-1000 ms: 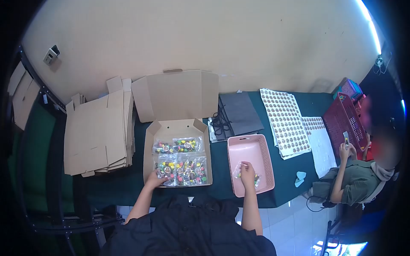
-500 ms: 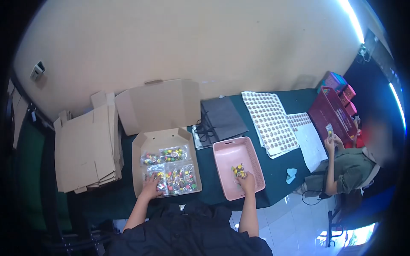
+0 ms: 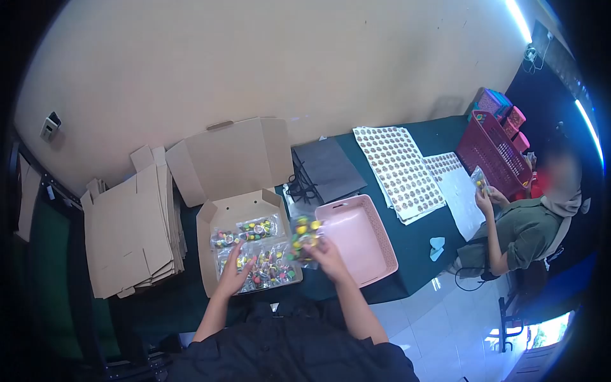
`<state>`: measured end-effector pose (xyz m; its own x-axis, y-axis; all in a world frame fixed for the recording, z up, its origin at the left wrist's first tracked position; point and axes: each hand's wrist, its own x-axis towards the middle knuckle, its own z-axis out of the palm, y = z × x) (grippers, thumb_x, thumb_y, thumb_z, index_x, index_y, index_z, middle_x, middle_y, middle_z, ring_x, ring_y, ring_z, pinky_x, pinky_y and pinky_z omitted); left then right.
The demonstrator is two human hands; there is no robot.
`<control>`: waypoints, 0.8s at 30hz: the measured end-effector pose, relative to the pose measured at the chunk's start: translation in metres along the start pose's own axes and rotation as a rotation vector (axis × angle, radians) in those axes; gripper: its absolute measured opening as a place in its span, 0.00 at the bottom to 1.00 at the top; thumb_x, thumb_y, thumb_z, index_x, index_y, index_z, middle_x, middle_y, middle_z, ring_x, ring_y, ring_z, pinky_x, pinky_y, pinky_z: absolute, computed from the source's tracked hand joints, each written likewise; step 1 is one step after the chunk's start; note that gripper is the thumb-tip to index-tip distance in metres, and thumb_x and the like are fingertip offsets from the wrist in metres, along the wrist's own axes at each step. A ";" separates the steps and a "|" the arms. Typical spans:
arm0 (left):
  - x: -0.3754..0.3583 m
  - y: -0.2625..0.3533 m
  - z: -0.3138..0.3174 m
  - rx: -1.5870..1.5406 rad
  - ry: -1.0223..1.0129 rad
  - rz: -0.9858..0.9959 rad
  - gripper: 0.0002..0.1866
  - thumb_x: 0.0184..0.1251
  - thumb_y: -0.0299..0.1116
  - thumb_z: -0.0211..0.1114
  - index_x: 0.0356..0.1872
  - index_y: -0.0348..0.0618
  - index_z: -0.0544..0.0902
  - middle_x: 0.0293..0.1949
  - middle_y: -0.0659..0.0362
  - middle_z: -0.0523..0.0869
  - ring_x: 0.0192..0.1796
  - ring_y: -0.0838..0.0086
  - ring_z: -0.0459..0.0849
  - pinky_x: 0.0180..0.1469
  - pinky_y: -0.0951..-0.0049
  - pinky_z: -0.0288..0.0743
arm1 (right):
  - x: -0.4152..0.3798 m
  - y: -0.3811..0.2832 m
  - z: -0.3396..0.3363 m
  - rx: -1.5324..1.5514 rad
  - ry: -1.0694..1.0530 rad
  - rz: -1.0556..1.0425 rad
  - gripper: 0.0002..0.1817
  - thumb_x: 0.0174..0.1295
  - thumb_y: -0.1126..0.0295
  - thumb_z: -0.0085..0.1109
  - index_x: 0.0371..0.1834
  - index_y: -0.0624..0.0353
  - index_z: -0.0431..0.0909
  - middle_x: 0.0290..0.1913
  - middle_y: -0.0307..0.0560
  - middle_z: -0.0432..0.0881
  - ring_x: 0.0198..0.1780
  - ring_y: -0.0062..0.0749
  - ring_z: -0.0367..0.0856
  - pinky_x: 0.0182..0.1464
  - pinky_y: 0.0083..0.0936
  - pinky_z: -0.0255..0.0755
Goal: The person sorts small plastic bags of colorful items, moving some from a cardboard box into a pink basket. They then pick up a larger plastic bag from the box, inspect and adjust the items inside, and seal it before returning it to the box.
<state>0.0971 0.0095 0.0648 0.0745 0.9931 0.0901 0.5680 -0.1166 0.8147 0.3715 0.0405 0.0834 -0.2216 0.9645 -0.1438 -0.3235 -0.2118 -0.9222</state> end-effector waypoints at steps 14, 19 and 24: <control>0.007 0.025 0.041 -0.568 0.023 -0.190 0.20 0.64 0.41 0.58 0.46 0.31 0.75 0.29 0.61 0.80 0.25 0.87 0.73 0.24 0.85 0.68 | 0.005 0.041 0.067 -0.036 -0.137 0.060 0.15 0.64 0.63 0.50 0.48 0.62 0.69 0.33 0.35 0.74 0.31 0.14 0.70 0.34 0.13 0.68; 0.005 0.010 0.053 -0.691 0.104 -0.189 0.19 0.66 0.41 0.55 0.46 0.32 0.74 0.34 0.54 0.81 0.35 0.75 0.78 0.39 0.74 0.71 | 0.006 0.057 0.062 0.071 -0.140 0.112 0.14 0.65 0.63 0.50 0.47 0.61 0.70 0.36 0.36 0.76 0.31 0.14 0.71 0.33 0.13 0.67; -0.003 0.025 0.051 -0.533 0.081 -0.084 0.18 0.67 0.39 0.54 0.46 0.33 0.72 0.39 0.53 0.79 0.43 0.73 0.77 0.47 0.73 0.69 | 0.000 0.052 0.066 -0.126 -0.104 0.081 0.14 0.65 0.64 0.48 0.49 0.61 0.69 0.39 0.37 0.76 0.36 0.15 0.72 0.37 0.14 0.68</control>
<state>0.1530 0.0034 0.0563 -0.0286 0.9988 0.0389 0.0738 -0.0367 0.9966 0.2939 0.0193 0.0596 -0.3386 0.9222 -0.1870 -0.1846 -0.2600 -0.9478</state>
